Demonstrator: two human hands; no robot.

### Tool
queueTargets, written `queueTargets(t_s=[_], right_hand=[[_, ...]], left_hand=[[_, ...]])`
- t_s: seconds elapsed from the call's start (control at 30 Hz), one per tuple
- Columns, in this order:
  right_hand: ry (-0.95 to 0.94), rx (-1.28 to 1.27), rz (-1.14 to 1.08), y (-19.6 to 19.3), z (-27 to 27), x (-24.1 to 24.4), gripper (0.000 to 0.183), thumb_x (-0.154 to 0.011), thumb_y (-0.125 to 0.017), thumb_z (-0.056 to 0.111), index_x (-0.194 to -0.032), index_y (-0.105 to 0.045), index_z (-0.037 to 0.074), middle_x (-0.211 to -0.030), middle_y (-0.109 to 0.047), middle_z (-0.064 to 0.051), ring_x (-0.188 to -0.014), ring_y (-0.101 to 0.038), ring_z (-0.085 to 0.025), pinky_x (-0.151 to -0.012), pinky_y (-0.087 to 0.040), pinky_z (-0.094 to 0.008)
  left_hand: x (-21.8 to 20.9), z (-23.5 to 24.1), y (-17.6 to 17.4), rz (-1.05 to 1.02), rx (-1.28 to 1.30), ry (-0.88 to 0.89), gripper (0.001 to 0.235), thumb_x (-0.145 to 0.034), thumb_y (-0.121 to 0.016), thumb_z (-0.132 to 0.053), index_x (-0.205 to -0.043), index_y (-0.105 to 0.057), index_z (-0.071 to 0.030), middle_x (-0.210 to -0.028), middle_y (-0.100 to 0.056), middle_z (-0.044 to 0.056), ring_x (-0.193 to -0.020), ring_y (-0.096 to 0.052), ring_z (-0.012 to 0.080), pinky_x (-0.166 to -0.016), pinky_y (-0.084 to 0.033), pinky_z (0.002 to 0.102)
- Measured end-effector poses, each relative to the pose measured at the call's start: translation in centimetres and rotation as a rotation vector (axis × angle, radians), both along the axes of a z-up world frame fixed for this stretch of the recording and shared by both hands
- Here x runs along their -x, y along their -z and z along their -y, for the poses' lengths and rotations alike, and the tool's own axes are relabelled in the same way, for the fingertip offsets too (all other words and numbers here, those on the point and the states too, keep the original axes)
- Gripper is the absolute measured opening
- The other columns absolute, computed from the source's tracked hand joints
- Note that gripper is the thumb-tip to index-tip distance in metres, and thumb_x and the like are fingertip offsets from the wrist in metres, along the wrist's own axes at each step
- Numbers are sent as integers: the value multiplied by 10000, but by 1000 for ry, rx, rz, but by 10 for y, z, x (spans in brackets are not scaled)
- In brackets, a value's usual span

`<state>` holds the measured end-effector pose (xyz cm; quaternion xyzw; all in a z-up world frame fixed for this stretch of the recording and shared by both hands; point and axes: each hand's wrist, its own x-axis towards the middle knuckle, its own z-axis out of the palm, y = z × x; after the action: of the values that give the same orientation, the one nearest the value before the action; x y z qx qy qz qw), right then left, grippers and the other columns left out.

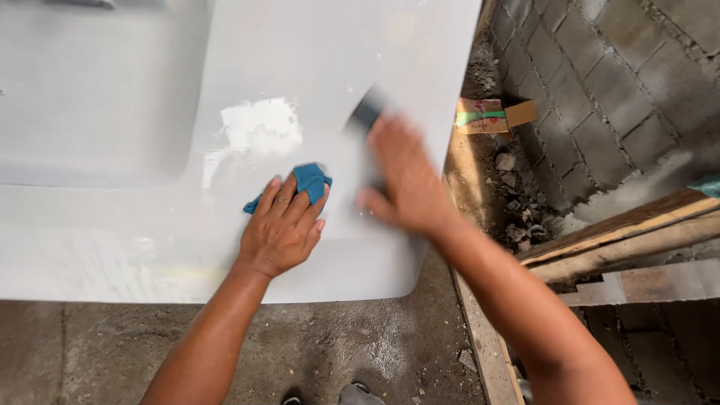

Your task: The person sands a white car part, likely a trunk lid, using a sanding block and a blue cloth. They wipe the surface with the cloth while sanding with the block, focusing on the edges and recessed areas. The person briefly dips the tools into a bucket of water before resuming the sanding process.

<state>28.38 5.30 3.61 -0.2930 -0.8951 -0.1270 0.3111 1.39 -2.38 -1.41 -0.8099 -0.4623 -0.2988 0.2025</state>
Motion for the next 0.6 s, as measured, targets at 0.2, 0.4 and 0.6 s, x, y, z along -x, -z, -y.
queueTargets(t_s=[0.2, 0.4, 0.6], right_hand=[[18, 57, 221, 17, 23, -17, 860, -978, -544, 641, -1613, -308, 111, -1685, -255, -173, -1569, -237, -309, -1291, -175, -511], [283, -131, -67, 2, -2, -18, 842, -1091, -503, 546, -1652, -229, -19, -1699, -177, -291, -1586, -185, -454, -1303, -175, -553], [229, 44, 162, 41, 26, -16, 827, -987, -492, 599, -1603, -224, 117, -1706, -155, -175, -1597, -156, -354, -1296, -167, -516]], left_hand=[[55, -17, -25, 233, -76, -341, 525, -1090, -510, -262, -1553, -482, -16, -1393, -540, 318, -1367, -477, 460, -1227, -252, 651], [-23, -55, -18, 221, -229, -116, 494, -1076, -517, -228, -1474, -509, 65, -1488, -527, 283, -1452, -418, 474, -1234, -268, 603], [22, 2, 40, -146, 133, -52, 286, -1039, -474, -255, -1156, -667, -79, -1528, -524, 149, -1509, -389, 350, -1204, -274, 624]])
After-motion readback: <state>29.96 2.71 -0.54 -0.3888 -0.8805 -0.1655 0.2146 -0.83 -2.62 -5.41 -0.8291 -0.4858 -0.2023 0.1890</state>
